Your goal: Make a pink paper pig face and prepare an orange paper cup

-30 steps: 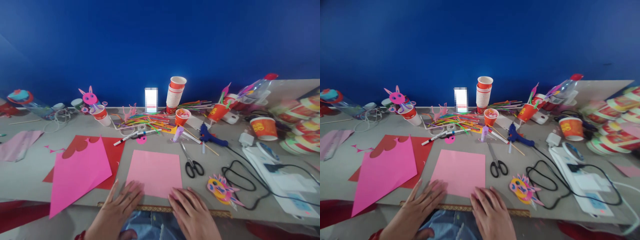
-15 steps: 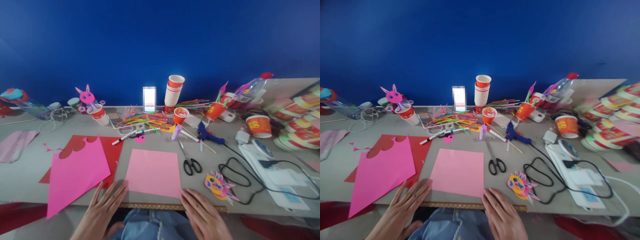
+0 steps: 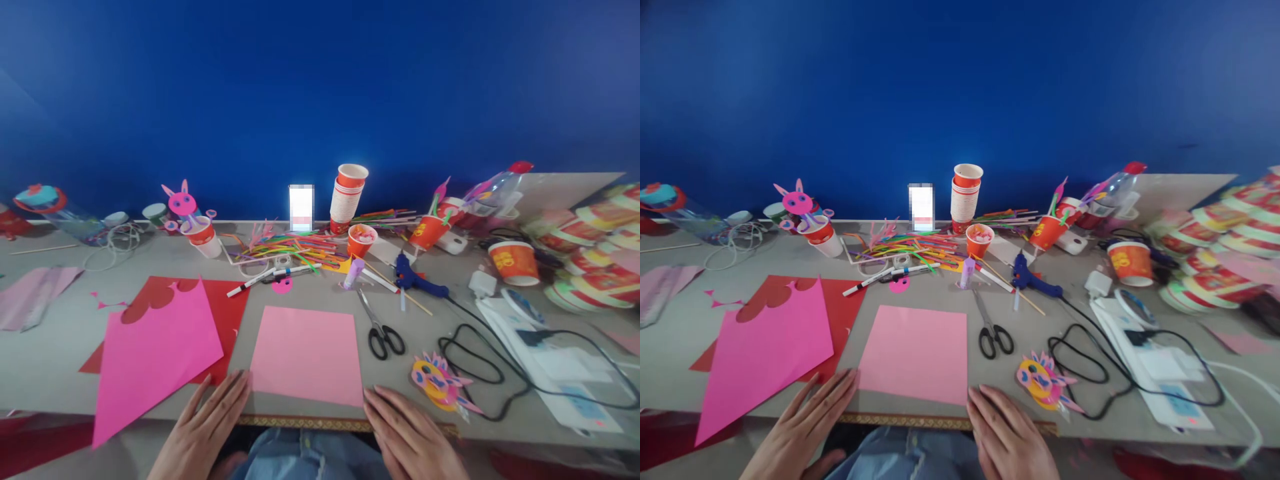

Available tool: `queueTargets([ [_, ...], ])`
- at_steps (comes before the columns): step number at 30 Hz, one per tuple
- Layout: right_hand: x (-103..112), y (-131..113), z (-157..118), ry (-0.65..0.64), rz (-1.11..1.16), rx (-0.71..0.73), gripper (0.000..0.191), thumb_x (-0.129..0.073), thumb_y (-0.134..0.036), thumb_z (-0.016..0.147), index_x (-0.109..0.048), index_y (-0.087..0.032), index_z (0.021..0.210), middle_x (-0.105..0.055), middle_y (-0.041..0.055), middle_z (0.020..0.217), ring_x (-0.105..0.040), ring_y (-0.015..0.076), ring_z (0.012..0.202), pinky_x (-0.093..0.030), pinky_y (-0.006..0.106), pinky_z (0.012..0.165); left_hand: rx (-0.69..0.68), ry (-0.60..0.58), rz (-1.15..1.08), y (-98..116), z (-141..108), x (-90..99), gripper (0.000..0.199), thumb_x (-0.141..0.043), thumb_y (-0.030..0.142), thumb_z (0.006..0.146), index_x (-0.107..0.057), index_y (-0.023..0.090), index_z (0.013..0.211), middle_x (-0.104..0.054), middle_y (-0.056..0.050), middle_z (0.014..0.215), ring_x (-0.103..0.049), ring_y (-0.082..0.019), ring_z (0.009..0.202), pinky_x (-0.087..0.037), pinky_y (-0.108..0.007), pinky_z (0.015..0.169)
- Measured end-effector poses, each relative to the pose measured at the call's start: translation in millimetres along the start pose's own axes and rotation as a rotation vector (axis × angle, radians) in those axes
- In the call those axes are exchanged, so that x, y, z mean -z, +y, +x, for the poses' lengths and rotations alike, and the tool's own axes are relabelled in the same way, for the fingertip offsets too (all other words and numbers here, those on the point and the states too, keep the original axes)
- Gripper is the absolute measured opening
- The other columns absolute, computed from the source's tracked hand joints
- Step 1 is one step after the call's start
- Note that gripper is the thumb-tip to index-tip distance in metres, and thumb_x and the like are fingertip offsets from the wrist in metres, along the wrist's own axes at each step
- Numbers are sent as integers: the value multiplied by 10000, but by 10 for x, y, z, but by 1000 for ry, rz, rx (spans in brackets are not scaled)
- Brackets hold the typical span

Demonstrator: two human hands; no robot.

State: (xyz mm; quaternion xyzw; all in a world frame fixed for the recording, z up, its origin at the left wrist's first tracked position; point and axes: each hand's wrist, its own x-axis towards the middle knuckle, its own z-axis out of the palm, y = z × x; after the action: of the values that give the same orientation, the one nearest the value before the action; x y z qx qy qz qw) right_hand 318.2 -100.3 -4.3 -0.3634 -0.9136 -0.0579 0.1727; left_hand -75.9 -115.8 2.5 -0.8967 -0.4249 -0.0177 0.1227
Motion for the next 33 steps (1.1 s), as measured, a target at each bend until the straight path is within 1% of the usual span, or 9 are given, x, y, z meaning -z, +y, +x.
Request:
queueTargets([
  [4,-3,-31,153,41,21,-30,363,-527,-199,880,-654,-163,1218,-668,55,1256,-653,208,1055,-541,293,871,34,23,-35,24,9,-17,651,-506,463,913,-371,151,1468,-407,-51,1517,-345,-214,1411,-91,-344,1210],
  [6,-28,-48,214,9,16,-5,427,-542,-232,880,-602,-134,1291,-631,71,1309,-625,225,1116,-543,305,883,34,32,-27,30,5,-24,636,-514,431,911,-381,141,1461,-421,-56,1508,-352,-215,1407,-75,-360,1216],
  [9,-72,-45,220,-6,4,32,440,-527,-180,873,-585,-126,1306,-621,73,1322,-591,223,1174,-537,313,907,9,45,5,12,-16,-33,597,-520,396,907,-414,158,1444,-439,-43,1497,-377,-209,1393,-44,-371,1222],
  [16,-30,1,226,8,76,5,347,-512,-164,883,-645,-148,1204,-681,75,1230,-626,219,1094,-543,315,887,3,132,-54,-22,36,-74,559,-564,366,887,-479,135,1389,-480,-85,1467,-404,-216,1379,-80,-359,1222],
  [20,-68,-6,614,59,221,-133,347,-476,-154,929,-599,-160,1254,-660,83,1249,-596,223,1134,-506,358,966,-53,75,-101,-8,149,-60,616,-546,431,903,-418,155,1440,-453,-72,1488,-377,-232,1396,-73,-385,1224],
  [22,-154,-13,904,21,252,-187,387,-512,-205,932,-550,-151,1314,-621,105,1301,-563,249,1180,-487,394,997,-57,63,-114,4,179,-58,597,-543,422,912,-417,177,1442,-450,-58,1492,-376,-222,1397,-94,-373,1222],
  [26,-362,-24,1427,-92,224,-236,555,-652,-256,856,-493,-130,1372,-555,149,1369,-507,312,1224,-438,457,1035,-17,125,-140,24,179,-103,547,-564,421,902,-481,195,1393,-481,-43,1472,-382,-227,1392,-132,-373,1220],
  [29,-449,-18,1627,-175,224,-238,606,-696,-282,826,-485,-132,1375,-593,154,1290,-522,320,1161,-437,483,1002,-15,147,-196,21,176,-133,498,-578,381,901,-510,211,1365,-507,-38,1450,-408,-228,1375,-256,-359,1189],
  [33,-472,27,1723,-217,244,-244,616,-726,-306,796,-498,-152,1347,-610,129,1191,-535,304,1086,-437,461,959,2,126,-251,18,185,-139,451,-585,308,904,-526,230,1345,-526,-39,1431,-444,-235,1349,-383,-360,1127],
])
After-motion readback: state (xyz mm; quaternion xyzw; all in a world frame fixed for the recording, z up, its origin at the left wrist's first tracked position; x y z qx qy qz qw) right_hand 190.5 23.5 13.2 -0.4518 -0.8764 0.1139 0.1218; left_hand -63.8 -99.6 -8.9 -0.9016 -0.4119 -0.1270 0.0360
